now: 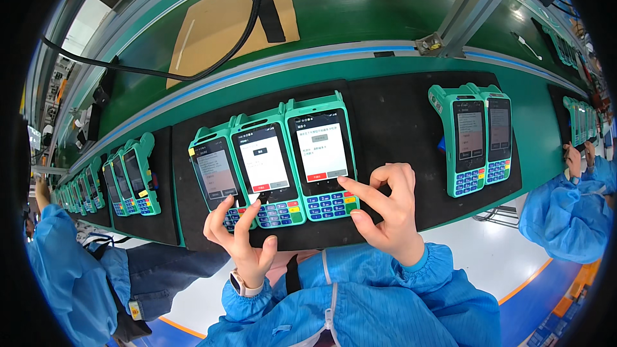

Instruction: The person tests handheld terminal devices on an assembly line by tapping the touchscreen displays and keypad buttons, holding a piece of cardboard over the devices, and drawing patterns on the screens.

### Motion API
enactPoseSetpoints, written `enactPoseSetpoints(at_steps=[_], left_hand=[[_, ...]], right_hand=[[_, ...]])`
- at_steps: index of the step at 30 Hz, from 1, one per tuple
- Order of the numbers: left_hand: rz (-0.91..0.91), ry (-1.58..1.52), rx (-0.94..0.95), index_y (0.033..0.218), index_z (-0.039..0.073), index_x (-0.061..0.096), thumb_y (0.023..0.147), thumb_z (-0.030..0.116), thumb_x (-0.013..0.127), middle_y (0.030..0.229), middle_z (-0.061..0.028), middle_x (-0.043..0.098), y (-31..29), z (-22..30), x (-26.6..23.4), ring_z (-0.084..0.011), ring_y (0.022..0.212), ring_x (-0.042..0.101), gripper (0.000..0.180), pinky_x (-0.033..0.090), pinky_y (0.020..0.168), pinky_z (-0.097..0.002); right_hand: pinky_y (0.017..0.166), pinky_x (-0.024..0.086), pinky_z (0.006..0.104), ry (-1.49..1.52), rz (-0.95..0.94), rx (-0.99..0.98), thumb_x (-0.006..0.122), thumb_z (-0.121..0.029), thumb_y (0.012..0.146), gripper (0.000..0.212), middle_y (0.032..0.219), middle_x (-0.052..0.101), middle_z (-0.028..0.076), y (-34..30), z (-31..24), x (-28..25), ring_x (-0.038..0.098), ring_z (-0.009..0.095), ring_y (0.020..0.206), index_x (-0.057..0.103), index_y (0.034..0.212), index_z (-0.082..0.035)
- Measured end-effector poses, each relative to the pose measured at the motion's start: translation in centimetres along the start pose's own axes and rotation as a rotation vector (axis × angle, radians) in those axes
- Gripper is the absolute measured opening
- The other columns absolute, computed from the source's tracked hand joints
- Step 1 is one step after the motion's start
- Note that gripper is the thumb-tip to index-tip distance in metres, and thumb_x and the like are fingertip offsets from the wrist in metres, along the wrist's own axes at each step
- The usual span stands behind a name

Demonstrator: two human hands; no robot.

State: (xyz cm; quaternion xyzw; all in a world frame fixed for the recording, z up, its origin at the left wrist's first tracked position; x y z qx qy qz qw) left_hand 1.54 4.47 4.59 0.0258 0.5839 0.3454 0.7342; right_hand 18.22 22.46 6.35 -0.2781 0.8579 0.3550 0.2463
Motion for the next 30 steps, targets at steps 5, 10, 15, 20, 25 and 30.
enactPoseSetpoints(at_steps=[5,10,15,20,25,30], left_hand=[[0.002,0.002,0.002,0.114,0.013,0.068,0.085,0.052,0.057,0.135,-0.0135,0.041,0.0,0.0,0.1,-0.0333,0.123,0.029,0.050,0.024,0.102,-0.0482],[0.003,0.004,0.007,0.114,0.013,0.068,0.085,0.053,0.057,0.134,-0.0136,0.042,0.0,0.0,0.1,-0.0334,0.122,0.029,0.051,0.024,0.102,-0.0482],[0.001,0.000,0.006,0.114,0.013,0.068,0.085,0.053,0.057,0.134,-0.0137,0.042,0.1,0.1,0.1,-0.0334,0.122,0.030,0.050,0.024,0.101,-0.0483],[0.005,0.007,0.004,0.115,0.014,0.068,0.085,0.052,0.057,0.134,-0.0138,0.042,0.0,0.1,0.0,-0.0334,0.122,0.030,0.050,0.024,0.101,-0.0482],[0.000,0.000,0.008,0.114,0.014,0.068,0.085,0.051,0.057,0.134,-0.0139,0.042,0.0,0.2,0.2,-0.0335,0.122,0.030,0.049,0.024,0.102,-0.0482],[-0.017,0.002,0.001,0.116,0.017,0.068,0.078,0.045,0.065,0.135,-0.0126,0.041,0.2,0.4,-0.1,-0.0333,0.122,0.029,0.047,0.026,0.102,-0.0455]], right_hand=[[0.077,0.036,0.0382,-0.004,-0.002,0.001,0.060,-0.027,0.076,0.039,0.084,0.041,0.007,0.0,0.0,-0.1,0.040,0.023,0.081,0.073,0.108,-0.010],[0.076,0.036,0.0379,0.002,0.003,-0.002,0.060,-0.027,0.076,0.039,0.084,0.041,0.007,0.0,0.1,0.0,0.040,0.023,0.081,0.073,0.108,-0.010],[0.076,0.036,0.0377,0.002,0.006,-0.003,0.060,-0.028,0.076,0.039,0.084,0.041,0.007,0.0,0.1,-0.1,0.040,0.023,0.081,0.073,0.108,-0.009],[0.075,0.035,0.0377,0.010,0.013,-0.010,0.060,-0.028,0.077,0.039,0.082,0.040,0.007,0.0,0.1,-0.1,0.040,0.022,0.080,0.073,0.108,-0.009],[0.091,0.037,0.0418,-0.056,-0.043,-0.028,0.063,-0.031,0.078,0.041,0.111,0.051,0.013,0.1,-0.4,0.0,0.043,0.029,0.103,0.071,0.114,-0.013],[0.107,0.028,0.0507,-0.111,-0.155,-0.053,0.069,-0.032,0.075,0.047,0.147,0.034,0.020,0.4,-0.7,0.7,0.030,0.040,0.131,0.069,0.120,-0.017]])
Point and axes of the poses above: each hand's wrist, its own y-axis towards the middle knuckle, its own x-axis out of the palm, z = x × y, the point moved 5 cm from there along y, towards the middle knuckle
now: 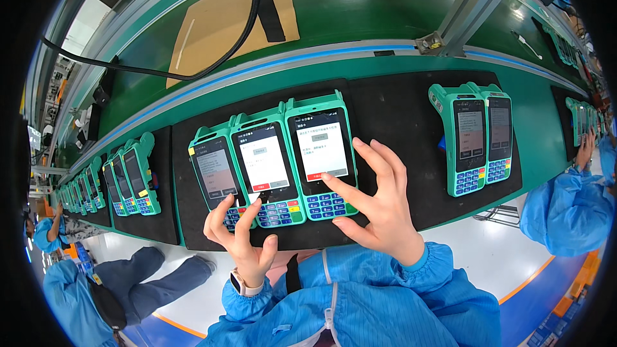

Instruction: The person tests handheld terminal devices on an assembly line by tapping the touchscreen displays and keypad buttons, holding a piece of cardboard over the devices, and drawing patterns on the screens.

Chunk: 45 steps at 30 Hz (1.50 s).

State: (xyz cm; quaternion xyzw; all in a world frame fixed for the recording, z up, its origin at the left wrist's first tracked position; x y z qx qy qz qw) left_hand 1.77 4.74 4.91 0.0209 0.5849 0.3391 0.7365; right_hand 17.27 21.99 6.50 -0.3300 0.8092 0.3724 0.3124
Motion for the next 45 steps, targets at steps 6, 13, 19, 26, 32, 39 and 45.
enactPoseSetpoints(at_steps=[6,13,19,26,32,39,45], left_hand=[[-0.026,0.010,-0.009,0.117,0.020,0.068,0.072,0.040,0.073,0.136,-0.0118,0.041,0.2,0.0,0.2,-0.0334,0.121,0.028,0.050,0.028,0.102,-0.0428],[-0.013,0.004,-0.005,0.117,0.015,0.067,0.081,0.045,0.061,0.139,-0.0143,0.038,0.1,0.1,0.5,-0.0348,0.125,0.027,0.048,0.024,0.103,-0.0484],[-0.022,0.012,0.000,0.118,0.015,0.067,0.077,0.040,0.064,0.140,-0.0146,0.037,0.2,0.2,0.4,-0.0355,0.126,0.027,0.048,0.026,0.104,-0.0480],[0.076,-0.269,-0.089,0.119,0.011,0.066,0.079,0.039,0.067,0.135,-0.0154,0.041,0.0,-1.3,-1.1,-0.0358,0.123,0.037,0.049,0.030,0.104,-0.0457],[0.231,-0.059,-0.325,0.124,0.000,0.057,0.096,0.009,0.046,0.127,-0.0156,0.052,-0.3,-9.6,-4.5,-0.0300,0.119,0.048,0.031,0.036,0.101,-0.0386],[-0.018,0.155,-0.228,0.131,0.000,0.052,0.095,0.007,0.049,0.126,-0.0168,0.053,0.7,-11.4,-3.6,-0.0337,0.115,0.049,0.037,0.038,0.098,-0.0404],[-0.062,0.172,-0.201,0.134,0.002,0.050,0.096,0.009,0.048,0.130,-0.0175,0.050,2.7,-11.9,-2.9,-0.0338,0.115,0.046,0.038,0.036,0.099,-0.0408]], right_hand=[[0.109,0.024,0.0536,-0.018,-0.052,0.040,0.071,-0.035,0.074,0.056,0.148,0.034,0.021,0.3,0.0,0.2,0.026,0.043,0.136,0.063,0.126,-0.018],[0.108,0.028,0.0513,0.110,0.087,0.051,0.063,-0.037,0.081,0.059,0.145,0.038,0.019,-0.1,1.0,-0.2,0.031,0.041,0.135,0.055,0.132,-0.008],[0.108,0.028,0.0508,0.159,0.098,0.063,0.061,-0.039,0.084,0.061,0.143,0.039,0.019,-0.2,1.3,-0.1,0.032,0.039,0.135,0.050,0.134,-0.004],[0.109,0.029,0.0480,0.224,0.124,0.062,0.059,-0.034,0.087,0.058,0.141,0.041,0.019,-0.1,1.5,-0.5,0.035,0.038,0.132,0.048,0.134,-0.001],[0.106,0.032,0.0446,0.385,0.113,0.082,0.061,-0.026,0.086,0.057,0.138,0.043,0.021,-0.1,1.6,-0.7,0.040,0.037,0.127,0.047,0.133,0.003],[0.107,0.035,0.0427,0.407,0.097,0.105,0.066,-0.019,0.083,0.061,0.140,0.040,0.024,-0.5,2.0,-1.0,0.043,0.040,0.128,0.044,0.136,0.002],[0.105,0.036,0.0446,0.370,0.104,0.094,0.064,-0.025,0.088,0.066,0.140,0.040,0.027,-1.5,1.8,-1.1,0.043,0.041,0.128,0.036,0.141,0.001]])
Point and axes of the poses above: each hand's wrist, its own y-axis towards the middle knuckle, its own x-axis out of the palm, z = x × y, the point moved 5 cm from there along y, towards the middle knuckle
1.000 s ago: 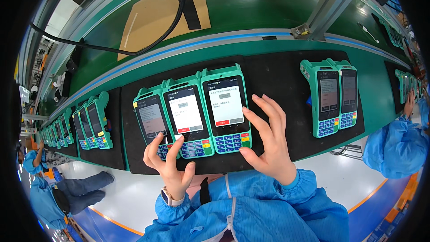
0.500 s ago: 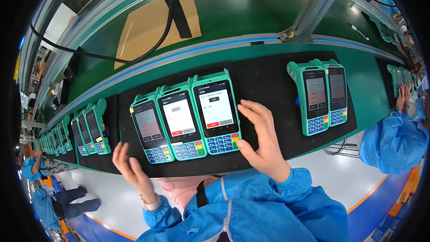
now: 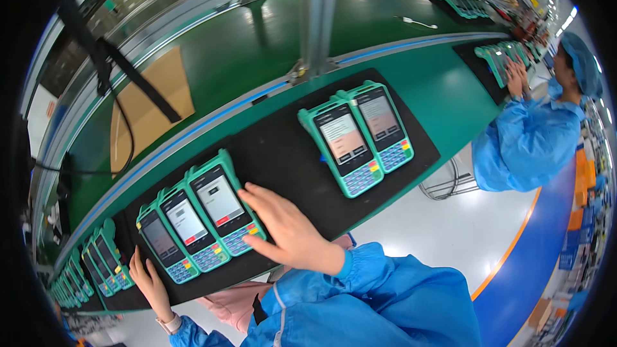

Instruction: The person tests handheld terminal devices on an assembly line by tapping the touchscreen displays and keypad buttons, holding a piece of cardboard over the devices, and drawing patterns on the screens.

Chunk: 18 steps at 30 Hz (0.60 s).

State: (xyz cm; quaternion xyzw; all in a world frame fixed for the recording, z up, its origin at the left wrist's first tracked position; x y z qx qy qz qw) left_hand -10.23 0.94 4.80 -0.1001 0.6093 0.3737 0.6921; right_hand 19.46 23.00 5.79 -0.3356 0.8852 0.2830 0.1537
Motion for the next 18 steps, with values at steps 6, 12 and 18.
enactPoseSetpoints(at_steps=[6,12,18], left_hand=[[0.026,0.136,0.050,0.131,0.006,0.055,0.100,0.013,0.042,0.130,-0.0151,0.050,0.0,0.1,0.7,-0.0314,0.117,0.045,0.034,0.034,0.099,-0.0408],[-0.067,0.035,0.072,0.131,0.006,0.054,0.100,0.012,0.040,0.130,-0.0155,0.049,0.1,0.7,0.7,-0.0309,0.118,0.045,0.034,0.033,0.100,-0.0402],[-0.187,-0.230,0.167,0.130,0.007,0.055,0.096,0.003,0.042,0.136,-0.0202,0.043,0.9,5.6,2.8,-0.0346,0.120,0.044,0.037,0.036,0.100,-0.0404]], right_hand=[[0.107,0.035,0.0465,0.014,0.024,0.053,0.062,-0.026,0.089,0.067,0.139,0.044,0.026,-1.3,0.5,-0.7,0.042,0.041,0.130,0.033,0.143,0.003],[0.106,0.035,0.0478,-0.156,0.096,0.132,0.063,-0.027,0.087,0.068,0.138,0.046,0.024,-1.0,-0.7,0.1,0.043,0.042,0.129,0.035,0.141,0.004],[0.103,0.038,0.0448,-0.277,0.368,0.249,0.060,-0.024,0.090,0.062,0.125,0.056,0.023,-1.9,2.1,-3.2,0.049,0.040,0.123,0.036,0.140,0.003]])
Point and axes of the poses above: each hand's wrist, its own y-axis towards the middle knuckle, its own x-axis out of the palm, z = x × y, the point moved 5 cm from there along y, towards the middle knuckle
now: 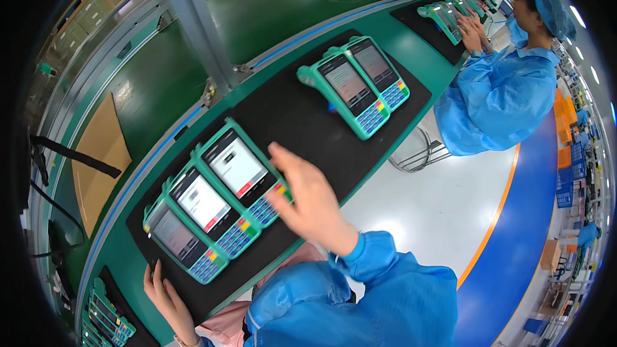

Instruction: The person tests handheld terminal devices on an assembly line by tapping the touchscreen displays and keypad buttons, holding a piece of cardboard over the devices, and drawing patterns on the screens.

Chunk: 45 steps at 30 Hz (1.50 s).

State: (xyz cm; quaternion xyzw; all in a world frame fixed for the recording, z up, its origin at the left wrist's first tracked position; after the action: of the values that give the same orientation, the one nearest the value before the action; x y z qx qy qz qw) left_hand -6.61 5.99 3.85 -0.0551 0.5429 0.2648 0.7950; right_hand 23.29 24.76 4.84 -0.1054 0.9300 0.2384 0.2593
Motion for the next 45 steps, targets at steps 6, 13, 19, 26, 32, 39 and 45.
enactPoseSetpoints(at_steps=[6,13,19,26,32,39,45], left_hand=[[-0.157,-0.212,0.201,0.134,0.005,0.052,0.093,-0.003,0.045,0.141,-0.0220,0.040,3.8,8.1,3.5,-0.0353,0.119,0.047,0.043,0.038,0.101,-0.0399],[-0.281,-0.362,0.250,0.138,0.005,0.046,0.092,0.000,0.047,0.142,-0.0236,0.040,5.1,13.6,6.2,-0.0361,0.120,0.048,0.046,0.039,0.102,-0.0407],[-0.299,-0.371,0.357,0.136,0.004,0.048,0.087,0.004,0.057,0.144,-0.0202,0.041,4.5,11.8,5.2,-0.0367,0.124,0.044,0.050,0.038,0.103,-0.0415],[-0.274,-0.141,0.337,0.130,0.000,0.052,0.085,0.005,0.057,0.144,-0.0194,0.041,2.4,6.0,3.7,-0.0392,0.132,0.038,0.046,0.031,0.110,-0.0446],[-0.096,0.284,0.122,0.131,-0.003,0.048,0.089,-0.004,0.046,0.138,-0.0221,0.046,1.8,-9.0,-2.1,-0.0384,0.127,0.045,0.043,0.037,0.107,-0.0420],[-0.058,0.596,0.105,0.126,-0.004,0.047,0.073,-0.013,0.047,0.131,-0.0214,0.044,0.5,-19.8,-6.5,-0.0395,0.121,0.044,0.054,0.041,0.100,-0.0457],[-0.172,0.664,0.180,0.105,0.002,0.051,0.065,0.000,0.059,0.102,-0.0193,0.045,2.1,-16.9,-8.8,-0.0359,0.097,0.047,0.041,0.040,0.081,-0.0463]], right_hand=[[0.094,0.046,0.0387,-0.029,0.304,0.049,0.049,-0.020,0.095,0.048,0.107,0.065,0.023,3.3,7.0,-6.2,0.060,0.036,0.112,0.040,0.139,-0.001],[0.090,0.046,0.0346,-0.020,0.327,0.097,0.041,-0.028,0.100,0.041,0.109,0.067,0.023,6.0,12.7,-13.2,0.064,0.032,0.105,0.048,0.132,-0.004],[0.092,0.044,0.0337,-0.030,0.317,0.118,0.045,-0.026,0.099,0.039,0.108,0.066,0.018,5.5,12.0,-12.2,0.062,0.028,0.107,0.049,0.131,-0.003],[0.111,0.025,0.0455,-0.323,0.340,-0.153,0.058,-0.018,0.089,0.038,0.140,0.042,0.016,2.7,7.4,-9.0,0.031,0.036,0.135,0.056,0.124,-0.004],[0.111,0.020,0.0530,-0.410,0.230,-0.207,0.058,-0.026,0.084,0.038,0.145,0.038,0.017,1.9,4.8,-6.3,0.022,0.041,0.138,0.065,0.117,-0.011],[0.111,0.019,0.0532,-0.477,0.190,-0.195,0.059,-0.028,0.081,0.040,0.145,0.039,0.017,2.0,5.2,-6.0,0.022,0.041,0.139,0.066,0.118,-0.015],[0.111,0.019,0.0524,-0.352,0.263,-0.192,0.057,-0.029,0.083,0.045,0.143,0.040,0.016,2.0,5.4,-6.6,0.024,0.039,0.139,0.060,0.124,-0.010]])
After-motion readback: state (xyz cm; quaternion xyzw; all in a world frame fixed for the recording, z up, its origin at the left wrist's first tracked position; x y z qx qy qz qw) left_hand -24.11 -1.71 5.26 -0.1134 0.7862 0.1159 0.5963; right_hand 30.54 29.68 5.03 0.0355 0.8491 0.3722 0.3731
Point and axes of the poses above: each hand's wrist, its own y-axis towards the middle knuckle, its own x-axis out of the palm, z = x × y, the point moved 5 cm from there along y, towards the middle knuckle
